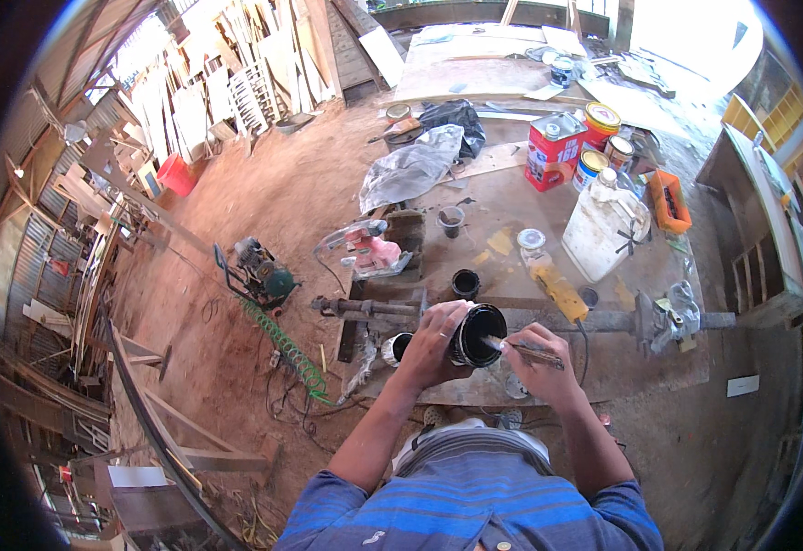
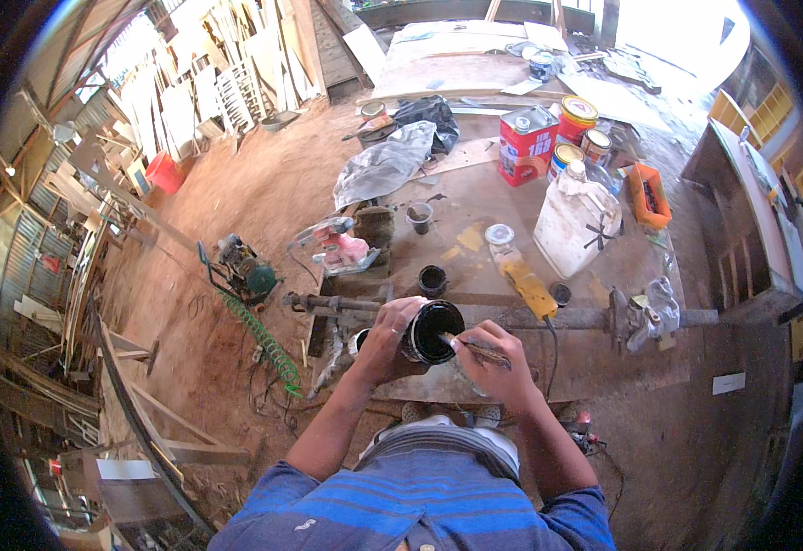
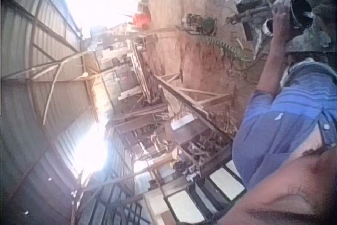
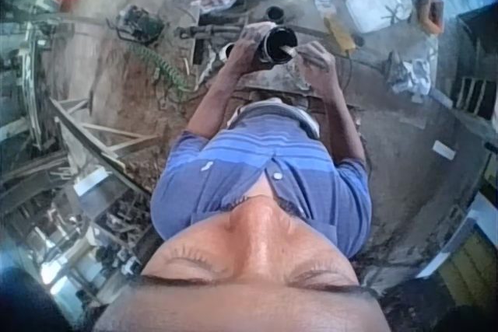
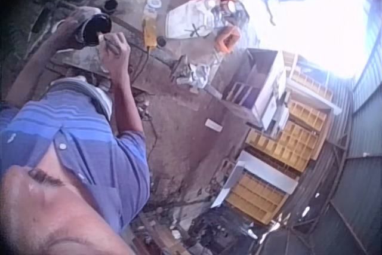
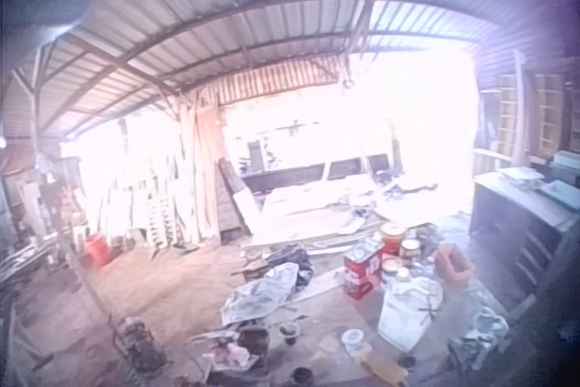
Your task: The person pours liquid from a plastic container into a small metal can and stirs the mixture using a wooden stick. The person then picks up a larger paint can, wipes the excess from the lid, and retrieves additional cans from a shelf in the workshop.
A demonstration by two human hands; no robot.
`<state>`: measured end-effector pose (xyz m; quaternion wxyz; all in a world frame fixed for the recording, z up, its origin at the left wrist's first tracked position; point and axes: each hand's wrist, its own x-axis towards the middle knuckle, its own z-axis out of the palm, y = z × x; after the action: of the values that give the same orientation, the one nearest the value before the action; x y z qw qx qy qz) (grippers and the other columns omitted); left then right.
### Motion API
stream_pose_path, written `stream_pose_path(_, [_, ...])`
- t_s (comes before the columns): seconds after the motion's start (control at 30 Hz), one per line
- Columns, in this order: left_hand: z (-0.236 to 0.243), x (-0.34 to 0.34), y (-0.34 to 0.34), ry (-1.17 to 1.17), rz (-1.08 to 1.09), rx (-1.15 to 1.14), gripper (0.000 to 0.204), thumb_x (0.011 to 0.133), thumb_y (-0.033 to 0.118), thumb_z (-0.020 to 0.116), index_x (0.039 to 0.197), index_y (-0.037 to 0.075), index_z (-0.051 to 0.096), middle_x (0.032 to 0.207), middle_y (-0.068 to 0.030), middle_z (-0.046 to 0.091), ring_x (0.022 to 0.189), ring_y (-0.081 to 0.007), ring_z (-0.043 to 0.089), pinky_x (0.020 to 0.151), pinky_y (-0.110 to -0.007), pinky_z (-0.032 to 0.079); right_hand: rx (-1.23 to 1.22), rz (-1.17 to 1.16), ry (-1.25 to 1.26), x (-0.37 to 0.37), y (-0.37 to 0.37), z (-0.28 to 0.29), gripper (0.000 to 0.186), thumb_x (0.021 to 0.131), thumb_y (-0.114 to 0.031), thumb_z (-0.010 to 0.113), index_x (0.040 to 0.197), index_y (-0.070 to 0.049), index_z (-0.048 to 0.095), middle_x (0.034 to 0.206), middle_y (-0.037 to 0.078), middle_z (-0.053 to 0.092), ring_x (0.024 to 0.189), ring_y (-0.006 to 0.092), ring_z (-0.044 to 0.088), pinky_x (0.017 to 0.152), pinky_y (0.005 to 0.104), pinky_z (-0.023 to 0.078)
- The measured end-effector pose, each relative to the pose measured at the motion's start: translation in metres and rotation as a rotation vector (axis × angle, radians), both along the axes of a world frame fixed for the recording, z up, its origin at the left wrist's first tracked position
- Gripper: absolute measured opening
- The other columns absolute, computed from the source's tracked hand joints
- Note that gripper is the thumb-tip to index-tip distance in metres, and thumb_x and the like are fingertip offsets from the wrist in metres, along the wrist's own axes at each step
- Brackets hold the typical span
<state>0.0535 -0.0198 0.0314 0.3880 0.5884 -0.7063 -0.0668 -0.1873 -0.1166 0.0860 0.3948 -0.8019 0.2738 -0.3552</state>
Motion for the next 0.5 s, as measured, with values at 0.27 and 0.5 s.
stream_pose_path(0.27, [0.002,-0.001,-0.001,-0.005,-0.007,0.004,0.114,0.062,0.02,0.097,0.162,0.008,0.042,0.154,-0.0213,0.054,0.142,-0.0459,0.053,0.122,-0.056,0.045,0.357,-0.099,-0.089,0.009,0.006,-0.004,0.012,0.096,-0.012,0.082,0.099,-0.001,0.079,0.09,0.013,0.076,0.08,0.0217,0.075,0.071,0.0349,0.058])
stream_pose_path(0.5, [0.009,-0.001,-0.004,-0.009,-0.016,-0.012,0.115,0.061,0.019,0.097,0.161,0.007,0.042,0.153,-0.0216,0.055,0.142,-0.0463,0.053,0.121,-0.055,0.045,-0.065,-0.022,-0.067,0.003,-0.003,-0.006,0.01,0.093,-0.004,0.084,0.102,-0.001,0.079,0.093,0.013,0.075,0.079,0.0228,0.075,0.071,0.0348,0.059])
